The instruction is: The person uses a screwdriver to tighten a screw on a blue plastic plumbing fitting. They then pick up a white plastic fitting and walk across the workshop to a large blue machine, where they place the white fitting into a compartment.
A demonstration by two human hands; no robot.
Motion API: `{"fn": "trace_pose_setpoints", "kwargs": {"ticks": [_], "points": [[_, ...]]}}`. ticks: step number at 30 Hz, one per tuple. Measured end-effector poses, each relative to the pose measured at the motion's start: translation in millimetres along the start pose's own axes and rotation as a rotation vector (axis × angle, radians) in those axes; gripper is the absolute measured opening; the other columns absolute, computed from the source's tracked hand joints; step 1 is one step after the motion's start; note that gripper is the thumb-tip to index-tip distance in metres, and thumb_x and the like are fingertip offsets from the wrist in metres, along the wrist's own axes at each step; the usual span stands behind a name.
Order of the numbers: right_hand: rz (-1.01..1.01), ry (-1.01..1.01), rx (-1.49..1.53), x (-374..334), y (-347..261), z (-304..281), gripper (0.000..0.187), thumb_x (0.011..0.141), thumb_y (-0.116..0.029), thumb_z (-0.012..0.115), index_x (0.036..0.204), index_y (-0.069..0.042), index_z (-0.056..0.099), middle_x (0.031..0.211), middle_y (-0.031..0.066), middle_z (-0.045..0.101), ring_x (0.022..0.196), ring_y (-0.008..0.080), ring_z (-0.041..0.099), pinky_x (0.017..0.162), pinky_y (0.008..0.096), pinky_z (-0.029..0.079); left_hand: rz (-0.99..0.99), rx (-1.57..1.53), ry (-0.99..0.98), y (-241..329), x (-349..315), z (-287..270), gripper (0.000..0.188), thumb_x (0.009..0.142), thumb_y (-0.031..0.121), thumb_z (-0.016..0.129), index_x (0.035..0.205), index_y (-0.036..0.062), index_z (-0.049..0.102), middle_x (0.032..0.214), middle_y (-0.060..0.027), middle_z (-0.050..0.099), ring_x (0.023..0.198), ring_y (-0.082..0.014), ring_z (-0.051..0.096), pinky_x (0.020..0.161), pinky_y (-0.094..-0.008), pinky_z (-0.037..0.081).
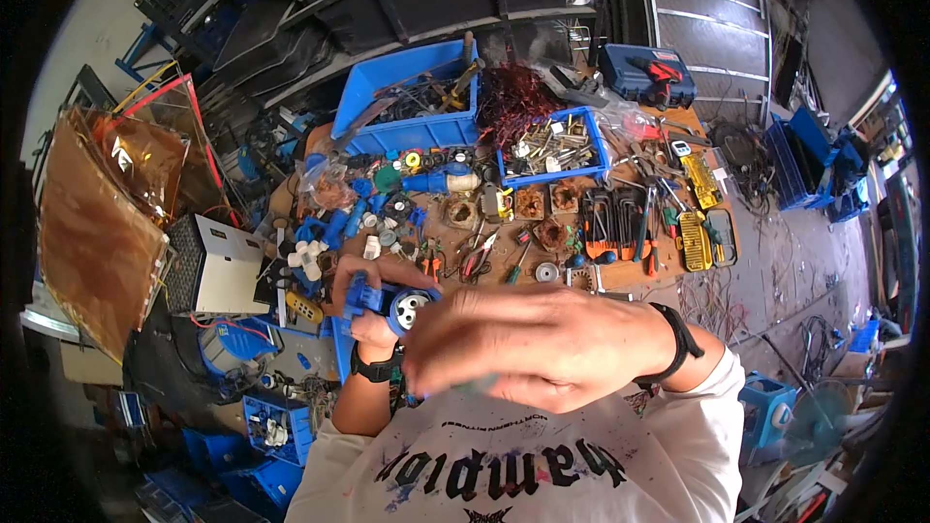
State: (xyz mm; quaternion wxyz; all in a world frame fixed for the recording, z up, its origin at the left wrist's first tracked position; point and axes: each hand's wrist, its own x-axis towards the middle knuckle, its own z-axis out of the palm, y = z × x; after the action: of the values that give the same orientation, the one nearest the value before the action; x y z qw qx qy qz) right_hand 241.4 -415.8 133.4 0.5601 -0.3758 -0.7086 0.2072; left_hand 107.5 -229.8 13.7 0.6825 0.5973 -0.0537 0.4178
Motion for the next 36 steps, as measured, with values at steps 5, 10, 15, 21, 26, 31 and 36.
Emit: {"fn": "trace_pose_setpoints", "kwargs": {"ticks": [5,10,15,21,26,31,36], "points": [[0.08,0.17,-0.503,2,-14,6,0.032,0.082,-0.015,0.07,0.111,-0.009,0.06,0.11,0.0164,0.052,0.094,0.0295,0.059,0.071,0.0396,0.053,0.015,-0.022,0.02,1,0,2,0.062,0.079,0.06,0.067,0.092,0.0067,0.038,0.085,-0.0277,0.067,0.066,-0.0273,0.068,0.059,-0.0317,0.055],[0.117,0.316,-0.679,3,-15,9,0.045,0.07,-0.025,0.082,0.108,-0.009,0.064,0.095,0.0111,0.054,0.079,0.0248,0.061,0.064,0.0321,0.052,0.031,0.008,0.011,0,2,2,0.063,0.079,0.061,0.067,0.091,0.0064,0.037,0.083,-0.0269,0.067,0.066,-0.0281,0.069,0.058,-0.0333,0.056],[0.01,0.283,-0.398,-2,-3,4,0.046,0.076,-0.014,0.077,0.116,-0.002,0.06,0.104,0.015,0.061,0.088,0.0283,0.063,0.074,0.0365,0.053,-0.013,-0.05,0.043,2,5,4,0.066,0.078,0.064,0.066,0.09,0.0066,0.037,0.079,-0.0246,0.067,0.063,-0.0264,0.068,0.057,-0.0316,0.055],[0.077,-0.1,-0.078,6,-3,-20,0.031,0.085,-0.001,0.06,0.116,0.0,0.057,0.122,0.019,0.059,0.108,0.034,0.061,0.093,0.0419,0.049,-0.085,0.007,0.01,-5,-2,-2,0.066,0.077,0.065,0.066,0.091,0.0073,0.037,0.083,-0.0259,0.067,0.07,-0.0266,0.069,0.061,-0.0321,0.056],[0.199,0.044,-0.431,4,-20,-4,0.036,0.083,-0.02,0.069,0.114,-0.005,0.057,0.125,0.0201,0.052,0.107,0.0337,0.059,0.076,0.0405,0.053,-0.046,0.049,0.043,-6,-2,-3,0.066,0.076,0.063,0.068,0.092,0.007,0.037,0.085,-0.0265,0.067,0.069,-0.0268,0.069,0.061,-0.0317,0.056],[0.455,0.208,-0.678,-3,-25,3,0.038,0.079,-0.032,0.074,0.108,-0.012,0.059,0.094,0.0102,0.061,0.075,0.0267,0.065,0.056,0.0339,0.051,0.09,0.021,-0.002,-7,-2,-5,0.057,0.081,0.049,0.071,0.096,0.0055,0.039,0.085,-0.0276,0.066,0.073,-0.0301,0.068,0.064,-0.0352,0.056],[0.206,0.052,-0.772,-7,-22,4,0.028,0.076,-0.023,0.071,0.102,-0.018,0.06,0.073,0.0021,0.046,0.059,0.018,0.055,0.045,0.0301,0.046,0.06,0.103,0.024,0,-4,-9,0.06,0.08,0.053,0.07,0.097,0.0053,0.039,0.084,-0.0278,0.066,0.075,-0.0311,0.069,0.066,-0.0372,0.057]]}}
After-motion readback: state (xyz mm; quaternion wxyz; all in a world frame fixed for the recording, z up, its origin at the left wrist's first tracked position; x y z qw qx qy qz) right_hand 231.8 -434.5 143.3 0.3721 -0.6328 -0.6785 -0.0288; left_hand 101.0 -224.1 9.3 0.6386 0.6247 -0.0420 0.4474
